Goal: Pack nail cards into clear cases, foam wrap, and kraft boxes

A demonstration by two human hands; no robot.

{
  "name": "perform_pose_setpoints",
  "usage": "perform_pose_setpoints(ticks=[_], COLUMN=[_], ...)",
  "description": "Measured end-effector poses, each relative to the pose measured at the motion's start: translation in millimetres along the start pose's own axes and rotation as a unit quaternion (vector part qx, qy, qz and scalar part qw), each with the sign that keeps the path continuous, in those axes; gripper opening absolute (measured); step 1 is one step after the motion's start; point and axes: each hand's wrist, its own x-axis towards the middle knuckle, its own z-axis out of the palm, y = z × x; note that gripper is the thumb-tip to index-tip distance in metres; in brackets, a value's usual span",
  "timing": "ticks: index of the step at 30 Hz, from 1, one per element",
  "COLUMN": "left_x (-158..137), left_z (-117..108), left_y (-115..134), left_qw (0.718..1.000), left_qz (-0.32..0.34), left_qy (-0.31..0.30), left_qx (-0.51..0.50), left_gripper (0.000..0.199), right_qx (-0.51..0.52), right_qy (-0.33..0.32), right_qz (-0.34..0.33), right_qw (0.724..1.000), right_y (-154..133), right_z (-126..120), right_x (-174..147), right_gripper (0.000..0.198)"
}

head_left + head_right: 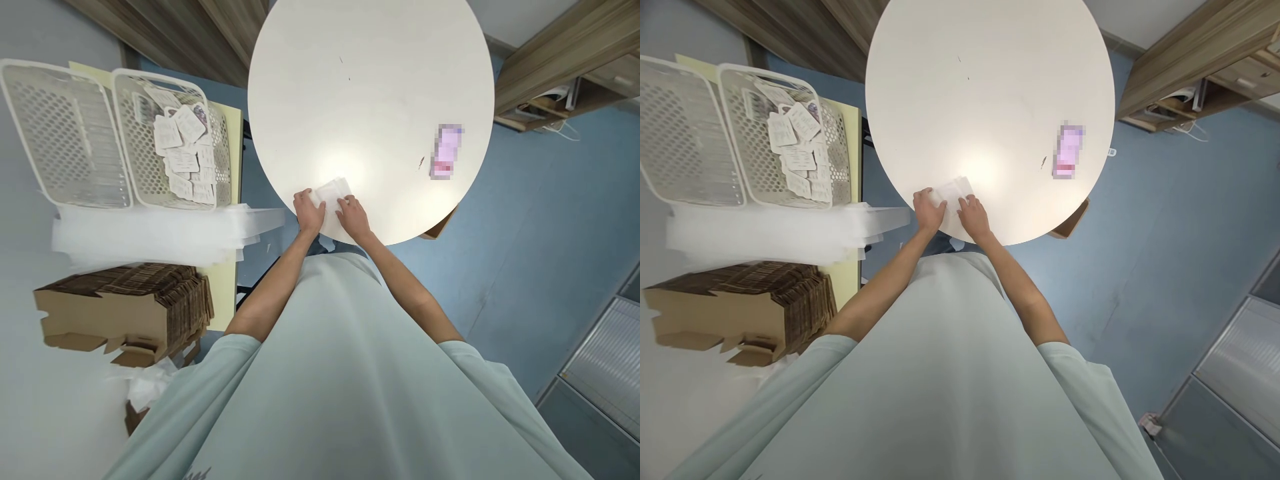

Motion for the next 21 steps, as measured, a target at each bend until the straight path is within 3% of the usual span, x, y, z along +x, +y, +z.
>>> perform_pose_setpoints(ticks=[5, 10, 14, 18, 21], left_x=[-13.6, -9.2, 5.5, 18.1, 28.4], left_z=[-8.7, -10.2, -13.5, -23.1, -39.4], left_y=[-3.6, 3.3, 7.9, 5.1, -4.6], left_qw=[0.997, 0.997, 0.989, 0.982, 0.985], left_qz=[-0.047, 0.029, 0.089, 0.103, 0.095], left_qy=[-0.058, -0.073, -0.12, -0.16, -0.147], left_qx=[-0.018, -0.024, -0.017, -0.002, 0.0], left_gripper=[0.047, 0.041, 0.036, 0.03, 0.032], right_qx=[0.046, 0.059, 0.077, 0.1, 0.094], right_qy=[0.005, 0.028, 0.06, 0.096, 0.093], right_qz=[0.07, 0.113, 0.153, 0.164, 0.152], right_qw=[0.996, 0.991, 0.983, 0.977, 0.979], right_y=[-10.4, -22.5, -30.3, -38.5, -53.5], right_z=[11.9, 10.5, 17.4, 26.3, 28.1], right_x=[-4.7, -6.6, -10.6, -6.5, 12.2], right_gripper=[0.039, 0.037, 0.035, 0.032, 0.032])
